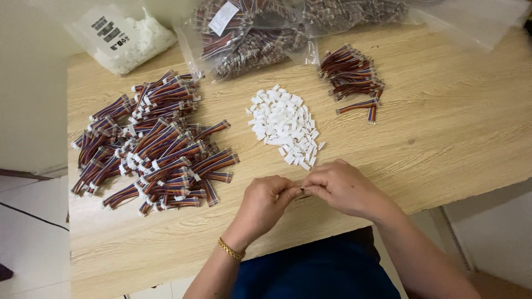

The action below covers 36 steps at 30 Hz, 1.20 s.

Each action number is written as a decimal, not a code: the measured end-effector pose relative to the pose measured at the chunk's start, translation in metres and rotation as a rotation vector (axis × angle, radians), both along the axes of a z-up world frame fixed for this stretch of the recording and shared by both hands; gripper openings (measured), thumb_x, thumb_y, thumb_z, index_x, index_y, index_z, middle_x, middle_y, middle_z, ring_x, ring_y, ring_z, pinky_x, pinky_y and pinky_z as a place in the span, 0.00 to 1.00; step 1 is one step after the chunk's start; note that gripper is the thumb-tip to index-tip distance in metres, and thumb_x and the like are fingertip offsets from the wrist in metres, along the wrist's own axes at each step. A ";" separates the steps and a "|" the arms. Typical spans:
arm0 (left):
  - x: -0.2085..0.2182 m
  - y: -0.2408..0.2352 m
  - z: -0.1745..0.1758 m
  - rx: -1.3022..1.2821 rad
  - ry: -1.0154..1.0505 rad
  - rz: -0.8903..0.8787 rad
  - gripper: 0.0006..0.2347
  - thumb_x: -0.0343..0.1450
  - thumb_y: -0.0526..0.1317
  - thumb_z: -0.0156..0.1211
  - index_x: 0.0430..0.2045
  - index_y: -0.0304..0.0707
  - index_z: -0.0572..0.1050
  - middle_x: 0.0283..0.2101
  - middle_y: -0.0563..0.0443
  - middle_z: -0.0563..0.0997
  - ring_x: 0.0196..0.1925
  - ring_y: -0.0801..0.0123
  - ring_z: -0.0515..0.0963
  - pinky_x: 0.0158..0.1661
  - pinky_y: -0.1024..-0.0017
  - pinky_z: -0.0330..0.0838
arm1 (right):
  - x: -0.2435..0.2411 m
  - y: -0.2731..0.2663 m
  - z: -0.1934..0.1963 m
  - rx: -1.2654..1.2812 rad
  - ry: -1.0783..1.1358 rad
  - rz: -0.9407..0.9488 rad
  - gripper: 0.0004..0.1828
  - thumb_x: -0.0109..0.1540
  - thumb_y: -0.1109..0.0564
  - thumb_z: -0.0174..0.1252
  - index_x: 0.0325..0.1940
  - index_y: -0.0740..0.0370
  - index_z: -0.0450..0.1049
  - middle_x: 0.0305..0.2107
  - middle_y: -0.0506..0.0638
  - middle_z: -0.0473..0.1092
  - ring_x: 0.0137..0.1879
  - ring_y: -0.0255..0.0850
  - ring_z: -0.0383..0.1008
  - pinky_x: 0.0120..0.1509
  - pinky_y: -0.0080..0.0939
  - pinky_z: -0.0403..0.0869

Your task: Assembling multi-colored wire bundles into white plastic connector housings by hand

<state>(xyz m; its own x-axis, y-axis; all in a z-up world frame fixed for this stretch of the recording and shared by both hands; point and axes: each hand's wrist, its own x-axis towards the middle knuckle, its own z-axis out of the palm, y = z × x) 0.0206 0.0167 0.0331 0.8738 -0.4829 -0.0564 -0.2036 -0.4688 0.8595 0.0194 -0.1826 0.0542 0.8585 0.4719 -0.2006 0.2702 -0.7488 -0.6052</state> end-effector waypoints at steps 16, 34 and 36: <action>0.066 -0.009 -0.087 0.453 -0.461 0.215 0.03 0.65 0.44 0.64 0.29 0.60 0.81 0.31 0.59 0.80 0.34 0.62 0.82 0.35 0.67 0.75 | 0.006 -0.020 -0.023 0.317 0.088 -0.329 0.06 0.59 0.59 0.58 0.32 0.62 0.79 0.22 0.60 0.74 0.34 0.53 0.77 0.42 0.49 0.73; 0.020 0.005 -0.025 -0.550 0.293 0.473 0.09 0.72 0.36 0.54 0.41 0.32 0.77 0.34 0.48 0.82 0.35 0.72 0.77 0.41 0.76 0.74 | 0.000 0.001 -0.018 0.594 0.133 -0.461 0.04 0.57 0.59 0.64 0.29 0.61 0.82 0.16 0.46 0.72 0.29 0.33 0.69 0.38 0.35 0.71; 0.009 0.005 -0.023 -0.871 0.558 0.479 0.12 0.73 0.38 0.51 0.45 0.29 0.74 0.34 0.44 0.81 0.33 0.68 0.81 0.39 0.73 0.78 | -0.001 0.008 -0.010 0.586 0.128 -0.439 0.04 0.57 0.59 0.64 0.29 0.62 0.82 0.15 0.46 0.72 0.27 0.34 0.68 0.37 0.35 0.71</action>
<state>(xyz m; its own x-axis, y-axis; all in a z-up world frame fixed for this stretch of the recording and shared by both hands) 0.0296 0.0222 0.0102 0.9370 -0.1718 -0.3041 0.3486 0.4054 0.8451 0.0186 -0.1749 0.0443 0.9795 0.1514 -0.1326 -0.0791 -0.3162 -0.9454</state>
